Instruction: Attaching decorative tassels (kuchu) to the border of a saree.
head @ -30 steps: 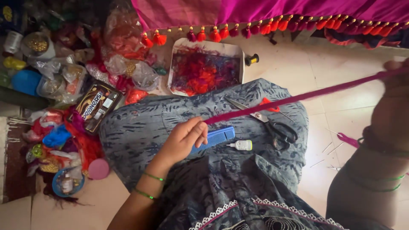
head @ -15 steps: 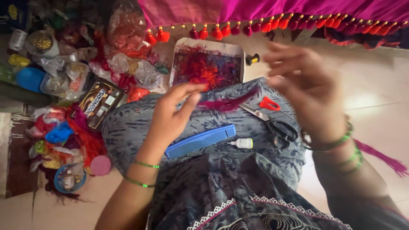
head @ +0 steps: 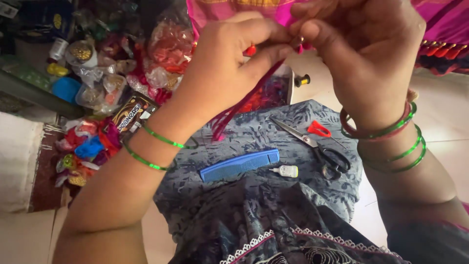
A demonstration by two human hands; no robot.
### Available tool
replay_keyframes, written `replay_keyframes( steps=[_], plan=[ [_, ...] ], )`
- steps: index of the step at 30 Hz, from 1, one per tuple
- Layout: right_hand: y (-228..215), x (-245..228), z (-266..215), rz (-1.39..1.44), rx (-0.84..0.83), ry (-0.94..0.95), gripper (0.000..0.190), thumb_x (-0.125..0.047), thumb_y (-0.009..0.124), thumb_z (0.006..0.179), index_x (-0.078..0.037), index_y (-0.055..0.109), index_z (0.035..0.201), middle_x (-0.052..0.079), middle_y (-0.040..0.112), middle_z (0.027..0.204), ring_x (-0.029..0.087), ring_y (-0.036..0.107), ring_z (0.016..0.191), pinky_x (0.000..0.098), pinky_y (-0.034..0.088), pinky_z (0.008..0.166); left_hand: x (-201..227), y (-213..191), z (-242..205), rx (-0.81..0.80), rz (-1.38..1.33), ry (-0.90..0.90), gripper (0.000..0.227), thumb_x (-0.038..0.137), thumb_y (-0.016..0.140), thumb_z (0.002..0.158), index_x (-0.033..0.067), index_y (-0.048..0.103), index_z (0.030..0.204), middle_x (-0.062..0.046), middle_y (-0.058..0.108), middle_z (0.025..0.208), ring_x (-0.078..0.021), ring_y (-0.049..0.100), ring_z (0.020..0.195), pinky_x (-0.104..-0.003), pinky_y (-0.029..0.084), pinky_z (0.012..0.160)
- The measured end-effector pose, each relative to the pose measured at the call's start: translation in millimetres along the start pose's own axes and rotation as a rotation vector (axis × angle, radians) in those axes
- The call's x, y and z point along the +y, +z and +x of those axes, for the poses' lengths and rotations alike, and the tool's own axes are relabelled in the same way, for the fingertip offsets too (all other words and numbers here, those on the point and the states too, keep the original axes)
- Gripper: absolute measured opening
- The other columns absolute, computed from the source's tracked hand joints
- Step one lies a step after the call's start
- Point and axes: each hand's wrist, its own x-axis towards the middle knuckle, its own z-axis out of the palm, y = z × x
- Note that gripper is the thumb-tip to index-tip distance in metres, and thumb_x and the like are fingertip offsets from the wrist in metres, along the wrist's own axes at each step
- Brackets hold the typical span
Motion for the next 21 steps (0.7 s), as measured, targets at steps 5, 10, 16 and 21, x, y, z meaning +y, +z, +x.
replay_keyframes(
  steps=[5,10,16,21],
  plan=[
    [-2,3,6,-0.032,0.012,0.002,0.011,0.02,0.055,0.114,0.013,0.056,0.123,0.019,0.069,0.12,0.022,0.072,0.111,0.0297,0.062,0.099,-2,-6,9,-0.066,0.138,0.066,0.014,0.003,0.073,0.102,0.0053,0.074,0.116,-0.01,0.07,0.102,-0.0233,0.072,0.092,-0.036,0.054,0.08],
    [0,9,4,0.02,0.022,0.023,0.011,0.021,0.056,0.118,0.01,0.054,0.117,0.014,0.066,0.11,0.019,0.069,0.101,0.0277,0.058,0.09,-5,-6,9,-0.113,0.194,0.204,0.012,-0.007,0.068,0.094,0.0014,0.069,0.103,-0.012,0.066,0.102,-0.0297,0.067,0.099,-0.042,0.051,0.089],
    [-6,2,6,-0.075,-0.07,0.019,0.014,0.024,0.054,0.113,0.011,0.052,0.116,0.014,0.064,0.107,0.016,0.066,0.096,0.0256,0.055,0.089,2,-2,3,-0.113,0.589,0.329,0.012,-0.004,0.064,0.085,0.0036,0.067,0.095,-0.012,0.063,0.102,-0.0343,0.058,0.101,-0.048,0.044,0.09],
    [-5,-29,24,-0.269,-0.18,0.252,0.015,0.013,0.064,0.096,0.005,0.058,0.107,0.006,0.065,0.091,0.009,0.062,0.084,0.0227,0.051,0.072,13,-5,-2,-0.138,0.72,0.433,0.012,0.01,0.058,0.098,0.0087,0.069,0.094,-0.003,0.063,0.101,-0.0256,0.058,0.109,-0.049,0.04,0.111]
  ],
)
